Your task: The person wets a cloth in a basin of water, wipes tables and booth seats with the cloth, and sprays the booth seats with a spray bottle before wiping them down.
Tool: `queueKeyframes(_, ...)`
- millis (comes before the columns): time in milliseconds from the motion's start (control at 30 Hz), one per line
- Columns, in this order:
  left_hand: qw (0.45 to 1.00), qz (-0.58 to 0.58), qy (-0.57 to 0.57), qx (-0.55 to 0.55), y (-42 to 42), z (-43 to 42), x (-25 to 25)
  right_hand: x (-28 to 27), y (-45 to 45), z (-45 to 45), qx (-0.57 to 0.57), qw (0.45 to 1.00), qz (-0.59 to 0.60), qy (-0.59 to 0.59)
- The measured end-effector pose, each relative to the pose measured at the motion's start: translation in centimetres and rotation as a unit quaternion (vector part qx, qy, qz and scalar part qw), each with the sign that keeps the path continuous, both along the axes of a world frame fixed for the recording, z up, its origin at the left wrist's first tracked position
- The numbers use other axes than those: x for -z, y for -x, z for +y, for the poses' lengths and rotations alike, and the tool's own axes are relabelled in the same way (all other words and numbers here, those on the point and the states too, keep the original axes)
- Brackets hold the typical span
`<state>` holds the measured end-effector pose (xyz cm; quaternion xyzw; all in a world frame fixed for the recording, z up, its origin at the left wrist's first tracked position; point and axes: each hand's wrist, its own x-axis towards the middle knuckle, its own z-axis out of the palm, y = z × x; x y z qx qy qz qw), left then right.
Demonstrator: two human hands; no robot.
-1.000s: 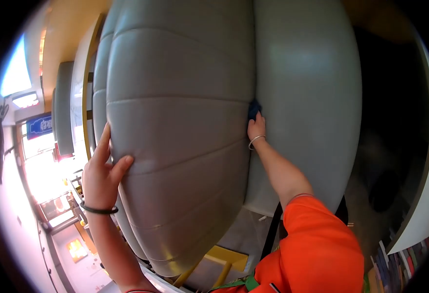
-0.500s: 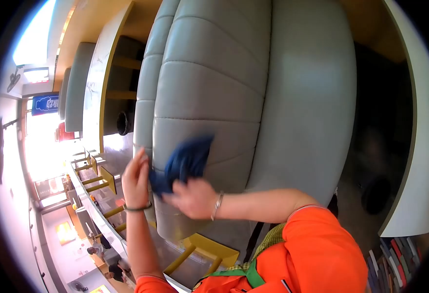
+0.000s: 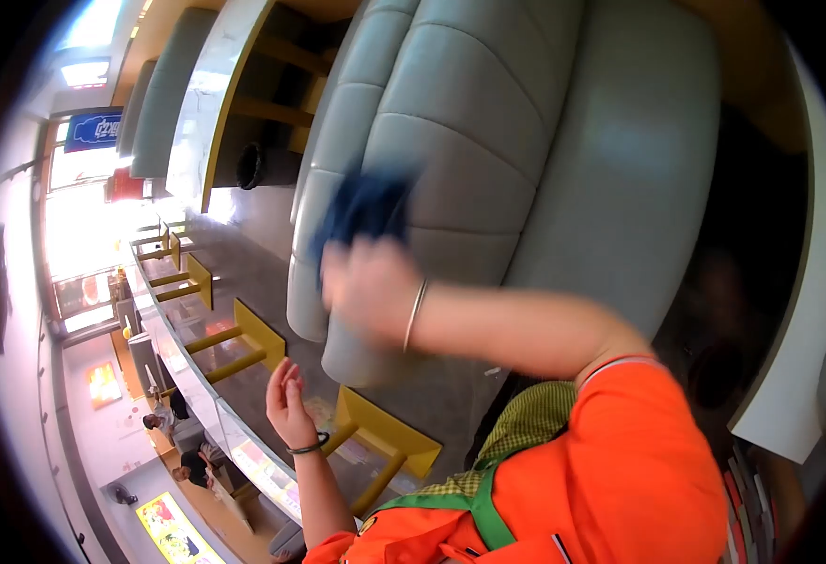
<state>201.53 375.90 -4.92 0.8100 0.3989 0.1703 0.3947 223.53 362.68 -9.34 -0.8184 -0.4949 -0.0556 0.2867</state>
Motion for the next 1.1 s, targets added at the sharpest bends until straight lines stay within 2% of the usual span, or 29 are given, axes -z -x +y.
queueKeyframes(33, 1.000, -0.004, -0.001, 0.009, -0.2, -0.1, -0.5, 0.6, 5.6, 0.0, -0.093, 0.992, 0.073, -0.043)
queueKeyframes(67, 1.000, -0.005, 0.001, 0.013, -0.3, -0.1, -0.7, 1.8, 9.0, -0.4, -0.119, 0.977, 0.016, -0.175)
queueKeyframes(100, 1.000, 0.005, 0.011, 0.028, -0.6, -0.1, -0.8, 2.6, 8.7, -0.7, -0.115, 0.978, 0.012, -0.174)
queueKeyframes(167, 0.997, 0.029, 0.056, 0.051, -0.4, -0.4, -0.3, 4.4, 6.5, -2.0, -0.247, 0.937, -0.012, -0.248)
queueKeyframes(200, 0.997, 0.032, 0.052, 0.056, -0.5, -0.7, -0.1, 5.6, 3.5, -2.7, -0.252, 0.936, -0.057, -0.239)
queueKeyframes(233, 0.993, 0.064, 0.059, 0.080, -0.6, -1.5, 0.2, 5.3, -0.5, -3.6, -0.256, 0.964, -0.024, -0.065)
queueKeyframes(267, 0.988, 0.099, 0.067, 0.096, -0.2, -2.2, 0.4, 4.1, -4.8, -5.5, -0.137, 0.983, -0.118, -0.033)
queueKeyframes(300, 0.977, 0.128, 0.031, 0.165, -0.2, -2.0, 1.2, 5.7, -9.1, -5.8, 0.068, 0.984, -0.160, -0.034)
queueKeyframes(333, 0.978, 0.132, 0.026, 0.160, -0.3, -1.8, 1.9, 7.7, -14.4, -6.4, 0.191, 0.964, -0.060, -0.172)
queueKeyframes(367, 0.977, 0.136, 0.014, 0.165, -0.4, -1.7, 2.6, 8.7, -18.0, -7.0, 0.265, 0.911, -0.021, -0.314)
queueKeyframes(400, 0.973, 0.149, 0.003, 0.178, -0.8, -1.4, 2.6, 8.3, -19.1, -7.1, 0.295, 0.883, 0.030, -0.363)
queueKeyframes(433, 0.959, 0.233, -0.041, 0.154, -2.2, -2.6, 1.5, 9.0, -17.3, -5.6, 0.269, 0.865, 0.064, -0.419)
queueKeyframes(467, 0.957, 0.234, -0.041, 0.165, -2.0, -2.4, 2.1, 9.5, -14.1, -4.1, 0.241, 0.844, 0.088, -0.472)
queueKeyframes(500, 0.977, 0.162, 0.016, 0.140, -1.1, -1.9, 3.1, 10.0, -7.6, -2.7, 0.247, 0.819, 0.264, -0.446)
queueKeyframes(533, 0.986, 0.093, 0.078, 0.115, -0.3, -1.3, 3.6, 11.3, -2.4, -1.9, 0.179, 0.893, 0.137, -0.390)
queueKeyframes(567, 0.984, 0.098, 0.089, 0.120, 0.0, -0.9, 3.7, 11.7, 3.3, -1.4, 0.130, 0.893, 0.240, -0.358)
queueKeyframes(600, 0.982, 0.103, 0.097, 0.122, 0.1, -0.8, 3.8, 12.0, 6.0, -1.8, 0.040, 0.917, 0.150, -0.369)
queueKeyframes(633, 0.981, 0.123, 0.100, 0.111, 0.0, -1.2, 3.4, 13.6, 5.4, -2.1, 0.052, 0.915, 0.152, -0.369)
queueKeyframes(700, 0.980, 0.148, 0.086, 0.100, 0.4, -1.5, 3.3, 17.5, 2.1, -3.2, -0.023, 0.925, 0.077, -0.370)
queueKeyframes(733, 0.981, 0.157, 0.075, 0.081, 0.7, -1.3, 3.8, 19.7, -0.9, -3.9, 0.010, 0.940, 0.096, -0.328)
queueKeyframes(767, 0.981, 0.163, 0.070, 0.085, 0.6, -1.5, 4.2, 22.0, -3.6, -4.8, 0.090, 0.933, 0.266, -0.224)
queueKeyframes(800, 0.980, 0.167, 0.065, 0.088, 0.8, -1.7, 3.8, 23.1, -5.8, -6.4, 0.207, 0.922, 0.254, -0.208)
queueKeyframes(833, 0.979, 0.169, 0.063, 0.091, 1.2, -1.9, 3.5, 27.2, -7.7, -6.5, 0.335, 0.789, 0.408, -0.313)
queueKeyframes(867, 0.979, 0.174, 0.061, 0.093, 1.5, -2.0, 3.7, 30.8, -8.6, -7.7, 0.414, 0.819, 0.288, -0.273)
queueKeyframes(933, 0.983, 0.148, 0.043, 0.095, 1.4, -1.6, 3.6, 42.0, -7.8, -9.0, 0.452, 0.752, 0.414, -0.244)
queueKeyframes(1033, 0.986, 0.127, 0.045, 0.102, 1.3, -1.7, 4.8, 38.4, -4.6, -4.4, 0.490, 0.727, 0.378, -0.299)
queueKeyframes(1067, 0.984, 0.137, 0.041, 0.103, 1.4, -1.6, 4.1, 32.1, -2.4, -3.2, 0.453, 0.719, 0.356, -0.389)
queueKeyframes(1100, 0.981, 0.155, 0.043, 0.104, 1.6, -1.8, 3.0, 24.4, -0.6, -3.7, 0.435, 0.717, 0.376, -0.394)
